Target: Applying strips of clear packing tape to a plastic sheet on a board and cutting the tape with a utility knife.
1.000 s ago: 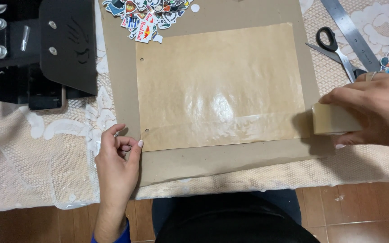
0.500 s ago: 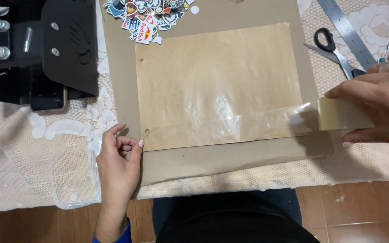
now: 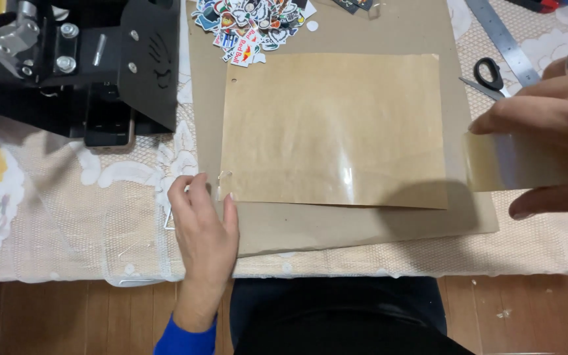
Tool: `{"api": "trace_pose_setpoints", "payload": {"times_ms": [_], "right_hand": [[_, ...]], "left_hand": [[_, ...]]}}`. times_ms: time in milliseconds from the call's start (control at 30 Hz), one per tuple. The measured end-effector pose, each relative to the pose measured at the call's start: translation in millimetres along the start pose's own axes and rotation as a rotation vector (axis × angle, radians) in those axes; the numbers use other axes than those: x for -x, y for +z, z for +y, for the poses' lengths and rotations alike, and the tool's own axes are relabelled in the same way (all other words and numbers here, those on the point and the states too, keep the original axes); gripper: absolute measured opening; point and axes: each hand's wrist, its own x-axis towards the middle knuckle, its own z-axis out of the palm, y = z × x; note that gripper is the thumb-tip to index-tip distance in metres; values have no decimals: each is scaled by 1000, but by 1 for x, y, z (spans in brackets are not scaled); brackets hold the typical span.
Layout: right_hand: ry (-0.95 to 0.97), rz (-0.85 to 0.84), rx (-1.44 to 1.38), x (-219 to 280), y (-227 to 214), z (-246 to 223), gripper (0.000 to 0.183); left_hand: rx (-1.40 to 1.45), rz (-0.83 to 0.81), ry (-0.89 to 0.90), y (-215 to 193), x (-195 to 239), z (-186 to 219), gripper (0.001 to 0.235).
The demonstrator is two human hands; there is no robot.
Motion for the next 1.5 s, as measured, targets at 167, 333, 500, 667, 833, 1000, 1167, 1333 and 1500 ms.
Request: {"api": "trace_pose_setpoints", "payload": {"times_ms": [167, 333, 500, 667, 833, 1000, 1167, 1333, 1500], "right_hand": [[-35, -7, 107, -29, -55, -26, 121], [-98, 98, 123, -55, -98, -47, 113], [-147, -44, 226, -72, -130, -72, 101], [-177, -75, 206, -88, -180, -103, 74], [-244, -75, 157, -105, -218, -140, 72], [-362, -49, 222, -128, -239, -174, 54], [-348, -112, 261, -145, -252, -193, 53], [-373, -87, 277, -150, -264, -206, 52], [-411, -48, 289, -153, -275, -214, 51]], "left_hand": [[62, 168, 921, 18, 29, 87, 17], [176, 54, 942, 74, 31, 182, 26], [119, -212, 529, 103, 24, 200, 110], [-57, -264, 524, 121, 38, 201, 112], [-203, -423, 543, 128, 36, 210, 113], [-257, -523, 552, 121, 30, 215, 113], [-233, -543, 551, 116, 28, 214, 111], [-137, -666, 562, 111, 21, 213, 122], [-105, -664, 548, 112, 22, 212, 123]]}}
